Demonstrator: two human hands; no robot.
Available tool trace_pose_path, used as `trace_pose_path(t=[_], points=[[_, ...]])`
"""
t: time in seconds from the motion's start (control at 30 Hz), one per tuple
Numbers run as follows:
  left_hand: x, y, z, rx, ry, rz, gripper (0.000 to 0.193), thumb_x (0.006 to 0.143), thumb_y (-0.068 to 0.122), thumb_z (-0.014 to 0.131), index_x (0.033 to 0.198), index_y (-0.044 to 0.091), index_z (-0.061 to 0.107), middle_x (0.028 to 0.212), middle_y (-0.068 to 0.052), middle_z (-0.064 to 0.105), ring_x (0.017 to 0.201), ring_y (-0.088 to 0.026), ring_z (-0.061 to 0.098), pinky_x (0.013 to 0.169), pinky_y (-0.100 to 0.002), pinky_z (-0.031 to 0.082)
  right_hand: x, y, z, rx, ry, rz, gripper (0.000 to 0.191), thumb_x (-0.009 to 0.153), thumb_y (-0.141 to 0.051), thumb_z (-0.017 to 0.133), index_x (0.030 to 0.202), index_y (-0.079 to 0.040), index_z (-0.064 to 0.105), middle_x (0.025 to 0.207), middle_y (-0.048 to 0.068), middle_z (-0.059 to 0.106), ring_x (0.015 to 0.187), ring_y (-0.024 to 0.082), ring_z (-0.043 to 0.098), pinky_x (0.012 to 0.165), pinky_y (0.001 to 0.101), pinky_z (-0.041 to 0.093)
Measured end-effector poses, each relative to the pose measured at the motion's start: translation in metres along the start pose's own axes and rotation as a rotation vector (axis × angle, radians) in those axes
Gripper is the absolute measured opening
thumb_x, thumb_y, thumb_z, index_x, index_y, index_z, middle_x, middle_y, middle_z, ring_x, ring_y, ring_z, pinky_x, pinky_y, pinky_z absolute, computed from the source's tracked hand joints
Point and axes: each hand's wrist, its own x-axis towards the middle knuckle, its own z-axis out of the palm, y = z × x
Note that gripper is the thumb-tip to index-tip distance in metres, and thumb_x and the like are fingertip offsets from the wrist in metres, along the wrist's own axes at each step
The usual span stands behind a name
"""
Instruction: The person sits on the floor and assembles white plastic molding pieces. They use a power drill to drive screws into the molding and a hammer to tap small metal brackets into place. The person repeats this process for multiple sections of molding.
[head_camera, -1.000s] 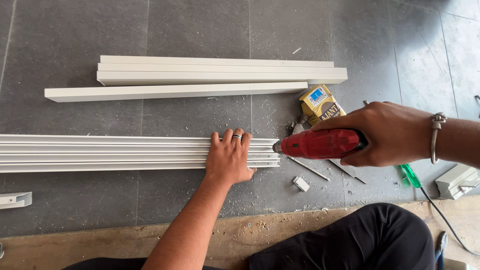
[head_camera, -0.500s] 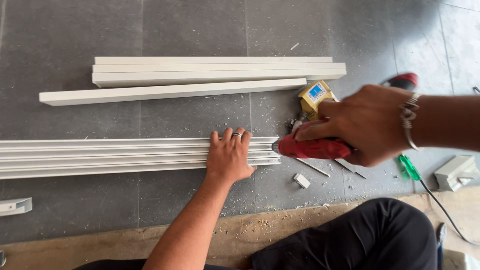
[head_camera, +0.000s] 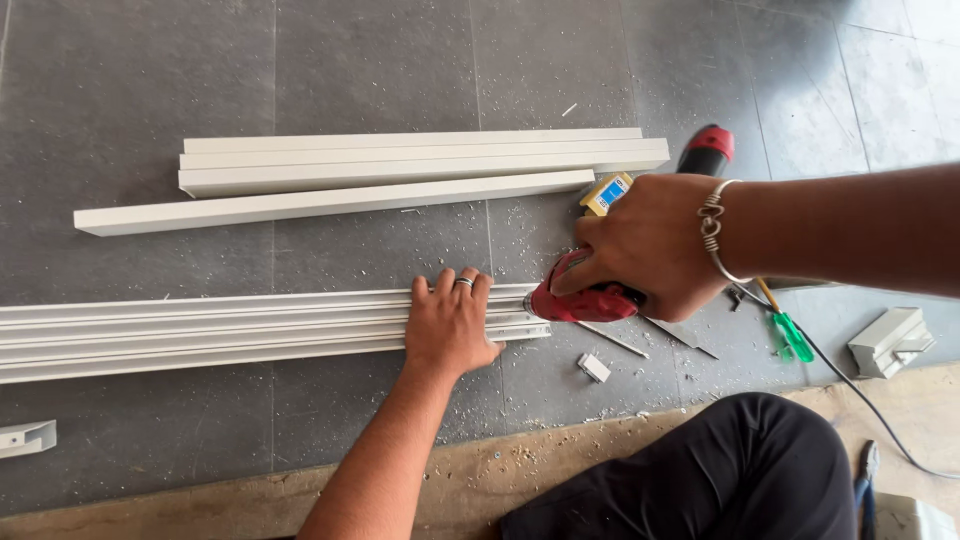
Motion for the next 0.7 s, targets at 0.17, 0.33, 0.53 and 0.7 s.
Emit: trace_pose_path(t=[0.17, 0.33, 0.53, 0.7], points=[[0.001, 0.001, -0.004, 0.039, -0.051, -0.005, 0.095, 0.065, 0.063, 0.086, 0.137, 0.014, 0.050, 0.136, -0.007, 0.057, 0.123, -0.025, 0.052, 0.100, -0.049, 0.039, -0.018, 0.006, 0.014, 0.257, 0.088, 0.108, 0.074, 0.083, -0.027, 0.069, 0.150, -0.047, 0.046, 0.108, 0.000, 0.070, 0.092, 0.019, 0.074, 0.080, 0.0379, 0.061], [0.003, 0.004, -0.006, 0.045, -0.111, -0.015, 0.094, 0.067, 0.064, 0.084, 0.138, 0.013, 0.049, 0.138, -0.007, 0.056, 0.126, -0.024, 0.052, 0.101, -0.050, 0.039, -0.035, 0.027, 0.032, 0.436, 0.037, 0.371, 0.078, 0.080, -0.031, 0.075, 0.148, -0.051, 0.044, 0.108, -0.008, 0.076, 0.090, 0.012, 0.078, 0.084, 0.0332, 0.064], [0.004, 0.006, -0.006, 0.079, -0.122, -0.011, 0.095, 0.067, 0.065, 0.084, 0.138, 0.013, 0.048, 0.139, -0.009, 0.054, 0.127, -0.025, 0.049, 0.102, -0.051, 0.036, -0.021, 0.033, 0.063, 0.565, 0.122, 0.350, 0.080, 0.079, -0.044, 0.076, 0.153, -0.047, 0.045, 0.112, -0.006, 0.079, 0.086, 0.011, 0.081, 0.086, 0.0292, 0.066], [0.004, 0.005, -0.003, 0.065, -0.097, -0.008, 0.096, 0.066, 0.066, 0.084, 0.137, 0.013, 0.049, 0.139, -0.009, 0.054, 0.126, -0.025, 0.050, 0.101, -0.051, 0.037, -0.009, 0.033, 0.079, 0.604, 0.186, 0.329, 0.081, 0.076, -0.046, 0.078, 0.150, -0.048, 0.047, 0.108, -0.006, 0.080, 0.083, 0.013, 0.081, 0.085, 0.0316, 0.065]])
